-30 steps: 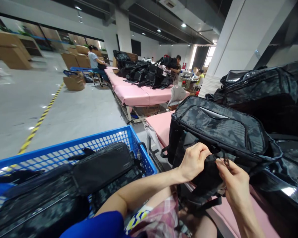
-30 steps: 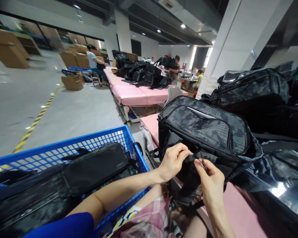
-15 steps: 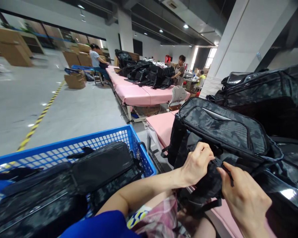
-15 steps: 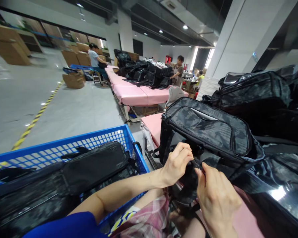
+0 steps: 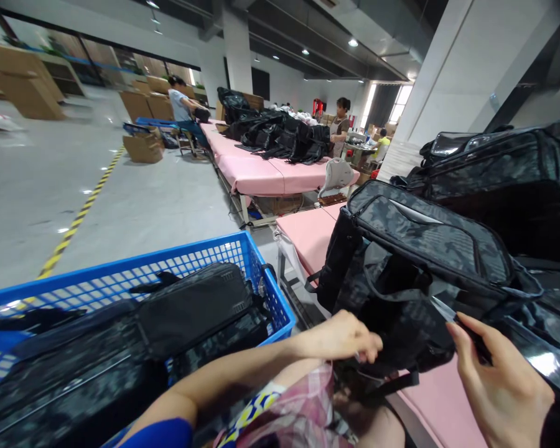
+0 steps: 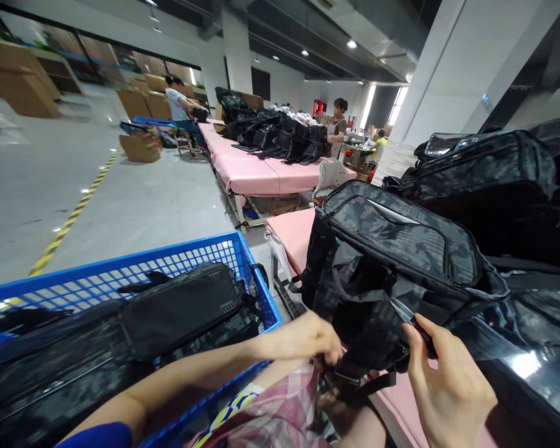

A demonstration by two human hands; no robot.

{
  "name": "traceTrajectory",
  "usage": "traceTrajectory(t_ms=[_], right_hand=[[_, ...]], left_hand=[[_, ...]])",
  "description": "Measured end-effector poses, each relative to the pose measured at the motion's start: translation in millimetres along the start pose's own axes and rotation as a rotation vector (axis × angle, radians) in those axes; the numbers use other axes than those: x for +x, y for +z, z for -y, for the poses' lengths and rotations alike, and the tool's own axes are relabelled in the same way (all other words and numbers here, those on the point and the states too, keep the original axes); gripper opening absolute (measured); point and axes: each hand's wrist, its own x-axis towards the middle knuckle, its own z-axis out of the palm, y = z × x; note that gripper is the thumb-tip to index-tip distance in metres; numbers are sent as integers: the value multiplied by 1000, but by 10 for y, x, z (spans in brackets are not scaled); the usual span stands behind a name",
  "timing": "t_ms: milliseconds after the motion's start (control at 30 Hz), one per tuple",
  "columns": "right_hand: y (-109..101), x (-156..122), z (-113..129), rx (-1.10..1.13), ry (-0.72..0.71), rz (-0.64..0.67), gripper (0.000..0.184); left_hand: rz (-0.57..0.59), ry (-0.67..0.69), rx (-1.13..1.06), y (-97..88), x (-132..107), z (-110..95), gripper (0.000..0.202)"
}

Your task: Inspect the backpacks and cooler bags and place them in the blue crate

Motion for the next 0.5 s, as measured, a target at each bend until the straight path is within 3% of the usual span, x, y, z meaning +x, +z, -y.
traceTrajectory(t_ms=[67,133,200,300,500], right_hand=[[37,48,64,-41,-84,-23,22],[95,98,131,-140,-167,-36,22],[151,123,167,-227,-226,-12,21],[183,116,152,-188,-240,42,16],[92,250,118,267,-82,59,16]], left_hand=[[-224,-130,-388,-36,107,52,34],[-505,-108,-650,-47,252,40,36],[-648,-61,-755,-34,375,-7,44],[-633,-24,-806,-2,457,-72,43],[-347,26,-870,-48,383,-171,42]])
